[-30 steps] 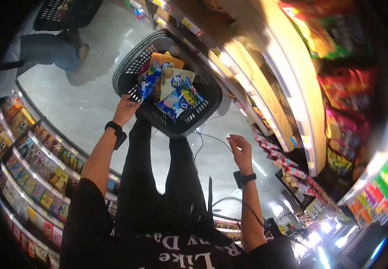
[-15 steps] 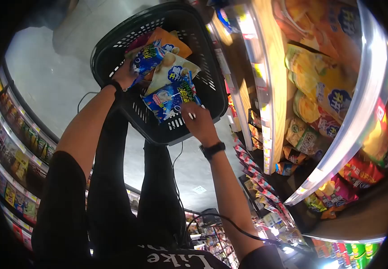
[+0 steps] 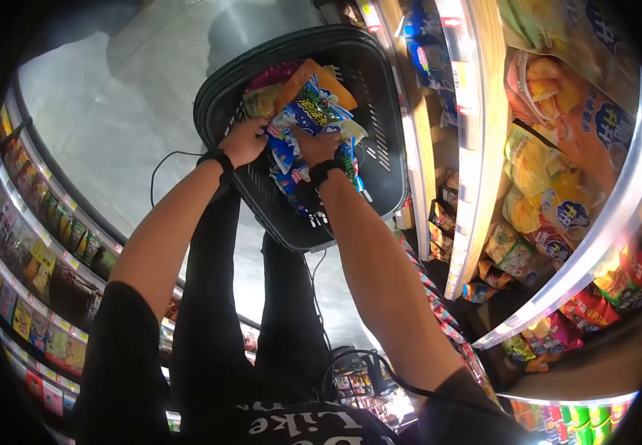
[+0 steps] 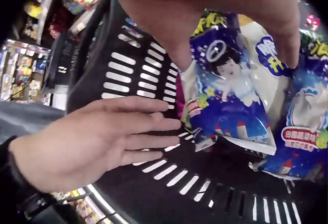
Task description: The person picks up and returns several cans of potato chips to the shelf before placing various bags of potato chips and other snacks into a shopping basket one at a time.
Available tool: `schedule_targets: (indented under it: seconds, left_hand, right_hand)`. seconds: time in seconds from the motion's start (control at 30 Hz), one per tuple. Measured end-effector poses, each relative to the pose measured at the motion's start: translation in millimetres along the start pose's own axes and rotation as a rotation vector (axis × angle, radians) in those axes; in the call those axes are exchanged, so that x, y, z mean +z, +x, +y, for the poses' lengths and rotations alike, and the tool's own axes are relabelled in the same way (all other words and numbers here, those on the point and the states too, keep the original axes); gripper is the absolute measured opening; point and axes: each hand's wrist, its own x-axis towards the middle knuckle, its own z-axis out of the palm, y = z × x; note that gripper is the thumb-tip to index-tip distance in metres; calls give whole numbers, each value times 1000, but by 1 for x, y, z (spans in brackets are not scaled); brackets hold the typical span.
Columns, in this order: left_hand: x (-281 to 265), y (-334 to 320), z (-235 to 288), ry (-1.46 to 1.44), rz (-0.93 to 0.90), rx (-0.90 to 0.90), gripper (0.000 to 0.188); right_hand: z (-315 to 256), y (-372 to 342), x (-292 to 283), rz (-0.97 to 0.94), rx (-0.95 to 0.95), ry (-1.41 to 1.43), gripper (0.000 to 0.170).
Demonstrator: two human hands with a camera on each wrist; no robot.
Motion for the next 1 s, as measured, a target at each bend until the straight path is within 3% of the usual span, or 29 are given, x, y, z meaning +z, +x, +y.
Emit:
schedule_targets:
  seconds: [0.07,0.1,0.17,0.23,0.27,0.4,0.47,0.53,0.7,0.9,1.0]
  left_hand:
    - [-6,0,10,-90,-25,52,35]
    - [-5,1,3,-141,-29,36,35]
    - [-12,-9,32,-175,-45,-89,36]
    - [-21,-14,53,-81,36,-45,39]
    - [-21,-17,58,-29,78,-21,41]
    - [-15,-27,82,-324,167,10,53]
    - [-13,-34,94,-519,-42,-31,54]
    - [-11,-43,115,-625,-229,-112,53]
    - [31,-58,144,-696,-227,-68,42]
    - [74,-48,173,-707,-274,-44,41]
    - [91,-42,184,-763,-280,-22,42]
  right_hand:
    - [32,25,12,-145,-64,269,88]
    - [21,20,4,-120,-66,126,75]
    - [4,1,-6,-41,-147,199,66]
    - [7,-12,-3,42,-293,294,57]
    - [12,-16,-5,-20,-288,413,55]
    - [-11,-55,-60,-245,-207,807,43]
    - [-16,-69,-88,-278,-82,909,40]
    - [-3,-68,-109,-307,-68,921,38]
    - [27,-66,-156,-319,-51,942,36]
    - [54,-52,-188,-204,-98,944,35]
    - [58,-47,-202,-194,-228,964,33]
